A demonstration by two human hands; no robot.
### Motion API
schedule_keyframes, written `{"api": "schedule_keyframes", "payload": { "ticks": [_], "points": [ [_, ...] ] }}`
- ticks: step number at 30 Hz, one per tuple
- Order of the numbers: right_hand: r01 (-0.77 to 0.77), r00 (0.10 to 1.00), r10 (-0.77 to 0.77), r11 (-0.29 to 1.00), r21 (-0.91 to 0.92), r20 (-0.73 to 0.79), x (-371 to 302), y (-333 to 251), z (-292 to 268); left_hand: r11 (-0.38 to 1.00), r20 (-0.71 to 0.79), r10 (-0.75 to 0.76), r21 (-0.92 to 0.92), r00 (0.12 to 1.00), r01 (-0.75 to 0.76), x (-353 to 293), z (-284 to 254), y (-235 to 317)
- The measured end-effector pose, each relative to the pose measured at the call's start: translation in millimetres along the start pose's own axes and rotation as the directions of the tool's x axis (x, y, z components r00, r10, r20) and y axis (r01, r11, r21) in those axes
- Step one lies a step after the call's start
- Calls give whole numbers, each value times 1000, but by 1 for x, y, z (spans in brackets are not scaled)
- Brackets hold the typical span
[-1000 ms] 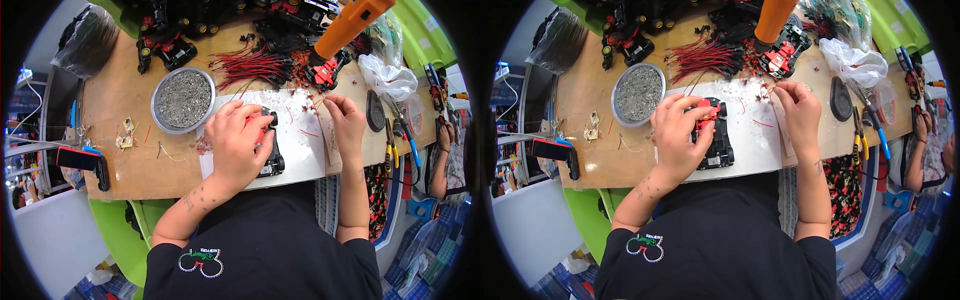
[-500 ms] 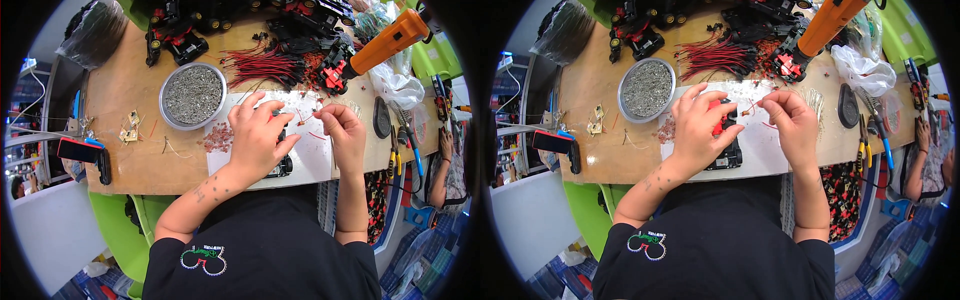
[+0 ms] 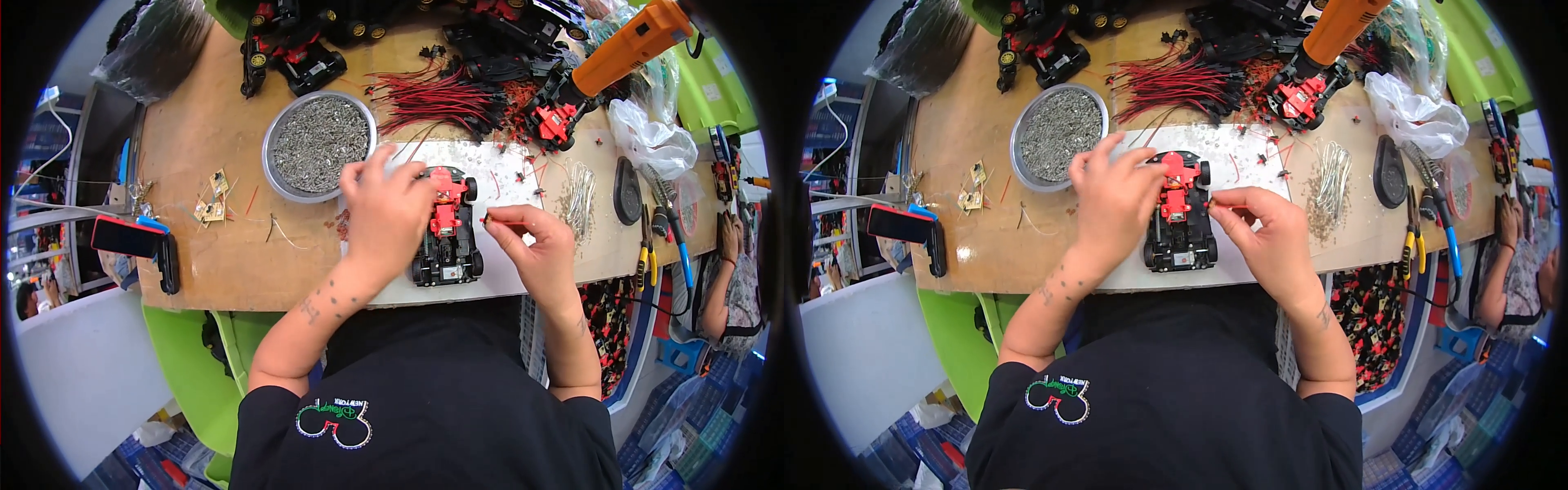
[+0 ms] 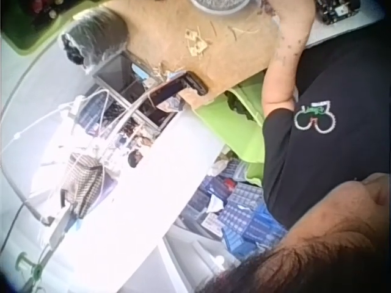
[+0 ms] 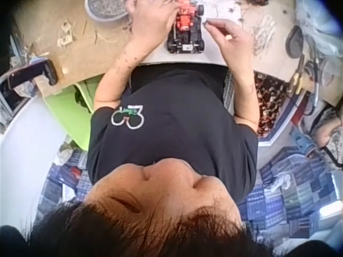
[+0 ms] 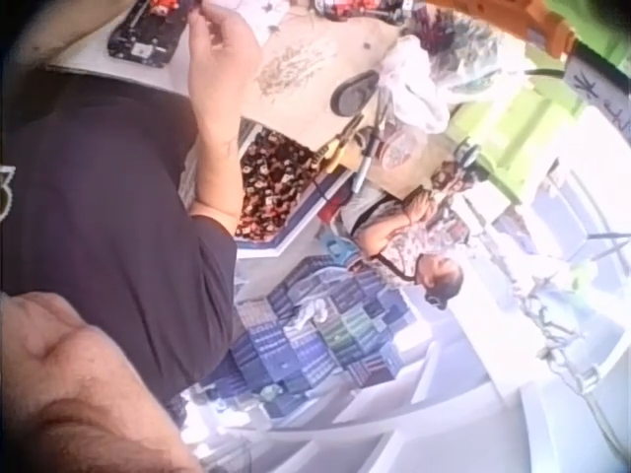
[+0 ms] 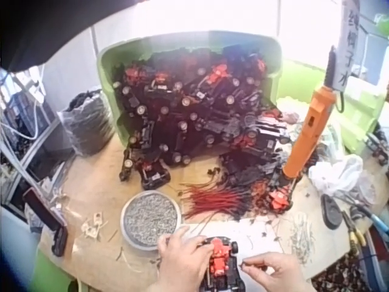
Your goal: The person assembles toy cars by installing internal components such as circuit boards and gears into the chassis with a power screwdriver, then soldering wires with a soldering iron.
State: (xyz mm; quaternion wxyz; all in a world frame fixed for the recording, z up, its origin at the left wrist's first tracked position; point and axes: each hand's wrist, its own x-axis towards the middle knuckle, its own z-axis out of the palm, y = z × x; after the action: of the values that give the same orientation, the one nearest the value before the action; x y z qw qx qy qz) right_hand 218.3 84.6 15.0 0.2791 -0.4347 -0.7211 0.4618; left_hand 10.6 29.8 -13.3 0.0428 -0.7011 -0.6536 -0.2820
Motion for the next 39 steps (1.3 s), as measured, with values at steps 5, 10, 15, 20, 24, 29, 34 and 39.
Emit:
{"api": "schedule_keyframes", "payload": {
  "ticks": [5, 10, 15, 20, 24, 29, 34, 39],
  "points": [
    [234, 970, -214, 949, -210, 114, -8, -2, 3, 998, -71, -56, 5, 996, 57, -5, -13, -6],
    [315, 942, -262, 903, -293, 208, -9, -10, 9, 975, -11, -65, -213, 998, 61, -15, -10, 4],
    [321, 940, -259, 890, -324, 221, -11, -10, 17, 944, 87, -112, -302, 990, 134, -20, -11, 2],
    [363, 927, -292, 856, -368, 235, -11, -10, 20, 946, 125, -117, -290, 985, 149, -24, -16, 4],
    [398, 914, -323, 834, -382, 246, -10, -7, 21, 941, 117, -154, -286, 981, 182, -28, -11, 6],
    [406, 909, -320, 825, -393, 266, -8, -9, 21, 927, 173, -187, -295, 967, 232, -26, -13, 7],
    [414, 903, -306, 806, -423, 301, -5, -14, 22, 937, 137, -199, -263, 970, 229, -26, -20, 5],
    [426, 895, -293, 783, -453, 335, -3, -19, 24, 966, 25, -211, -146, 977, 212, -22, -43, -14]
  ]
}}
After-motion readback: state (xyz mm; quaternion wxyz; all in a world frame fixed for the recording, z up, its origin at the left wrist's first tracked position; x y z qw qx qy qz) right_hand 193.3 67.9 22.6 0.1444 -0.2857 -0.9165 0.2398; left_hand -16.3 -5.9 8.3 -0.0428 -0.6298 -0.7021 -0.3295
